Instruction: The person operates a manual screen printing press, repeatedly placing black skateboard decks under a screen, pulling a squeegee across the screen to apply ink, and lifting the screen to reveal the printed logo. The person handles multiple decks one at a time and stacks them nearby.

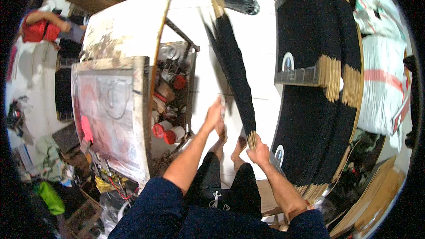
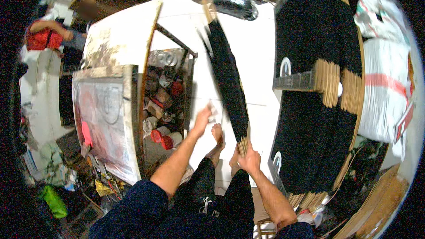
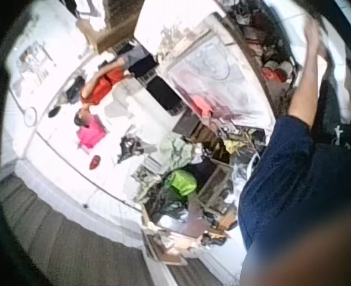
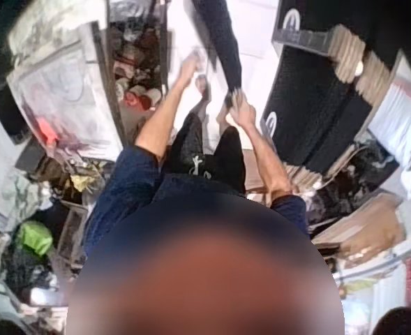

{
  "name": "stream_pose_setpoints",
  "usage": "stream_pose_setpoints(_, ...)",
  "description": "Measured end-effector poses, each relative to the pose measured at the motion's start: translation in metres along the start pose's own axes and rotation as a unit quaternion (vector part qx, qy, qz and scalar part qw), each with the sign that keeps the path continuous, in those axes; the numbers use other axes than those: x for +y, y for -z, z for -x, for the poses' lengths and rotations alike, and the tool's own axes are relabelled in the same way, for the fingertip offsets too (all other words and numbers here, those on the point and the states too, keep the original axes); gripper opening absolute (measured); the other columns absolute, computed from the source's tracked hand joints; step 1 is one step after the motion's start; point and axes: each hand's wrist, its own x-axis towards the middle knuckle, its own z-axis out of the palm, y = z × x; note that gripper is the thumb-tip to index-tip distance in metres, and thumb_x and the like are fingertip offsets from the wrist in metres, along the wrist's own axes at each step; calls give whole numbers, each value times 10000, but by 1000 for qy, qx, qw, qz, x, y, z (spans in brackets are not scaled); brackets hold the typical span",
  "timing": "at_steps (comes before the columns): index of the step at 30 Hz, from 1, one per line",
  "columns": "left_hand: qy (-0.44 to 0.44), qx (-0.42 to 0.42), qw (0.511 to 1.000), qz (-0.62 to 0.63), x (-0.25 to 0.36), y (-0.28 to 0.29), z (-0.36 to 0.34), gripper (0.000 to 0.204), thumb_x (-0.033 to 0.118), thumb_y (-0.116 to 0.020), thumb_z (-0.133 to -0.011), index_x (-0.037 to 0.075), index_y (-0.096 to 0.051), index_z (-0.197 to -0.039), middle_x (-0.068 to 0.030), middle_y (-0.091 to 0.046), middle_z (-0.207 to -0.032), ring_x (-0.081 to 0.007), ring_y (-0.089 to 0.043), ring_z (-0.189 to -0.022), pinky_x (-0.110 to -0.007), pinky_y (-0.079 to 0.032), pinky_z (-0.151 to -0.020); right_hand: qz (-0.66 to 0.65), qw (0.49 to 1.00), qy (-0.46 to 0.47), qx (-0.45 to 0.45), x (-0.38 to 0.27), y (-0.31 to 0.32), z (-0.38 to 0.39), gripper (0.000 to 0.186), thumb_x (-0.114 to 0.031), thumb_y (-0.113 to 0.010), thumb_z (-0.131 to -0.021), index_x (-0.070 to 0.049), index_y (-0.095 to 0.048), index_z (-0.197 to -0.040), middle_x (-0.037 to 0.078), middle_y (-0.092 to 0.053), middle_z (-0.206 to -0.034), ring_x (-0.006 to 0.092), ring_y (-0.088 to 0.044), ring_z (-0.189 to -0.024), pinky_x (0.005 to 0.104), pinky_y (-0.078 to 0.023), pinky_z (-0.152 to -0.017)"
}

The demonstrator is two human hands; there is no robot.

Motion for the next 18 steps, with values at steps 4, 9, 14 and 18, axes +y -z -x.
stream_pose_setpoints(4,42,-39,986,154,-78,-6,102,751,41,-443,-934,65,-219,-1650,-199,-329,-1656,-311,-424,-1447,-404,-384,-1142,-77,996,35,37,-105,11,-57,621,-231,-721,-724,-1,-583,-1284,295,-729,-989,472,-711,-963,515,-568,-894)
stream_pose_setpoints(9,-66,11,958,280,-87,10,124,837,-6,-488,-893,65,-163,-1661,-202,-356,-1625,-267,-468,-1365,-355,-440,-1054,-123,991,-8,46,-205,-42,-101,675,-302,-781,-706,30,-591,-1262,289,-732,-1048,452,-716,-1005,491,-560,-926)
stream_pose_setpoints(14,42,185,968,-166,-84,79,91,888,277,-795,-865,54,-331,-1589,-270,-462,-1510,-337,-496,-1375,-402,-384,-1160,-145,982,-102,61,-260,-127,-112,523,-282,-755,-768,10,-613,-1178,310,-725,-1000,504,-694,-1006,511,-546,-936)
stream_pose_setpoints(18,-159,258,951,-62,-93,93,62,800,292,-815,-844,32,-448,-1506,-250,-461,-1517,-406,-446,-1412,-458,-377,-1153,-137,983,-33,114,-272,-152,-108,655,-181,-787,-738,51,-537,-1298,289,-732,-963,474,-713,-951,500,-553,-896)
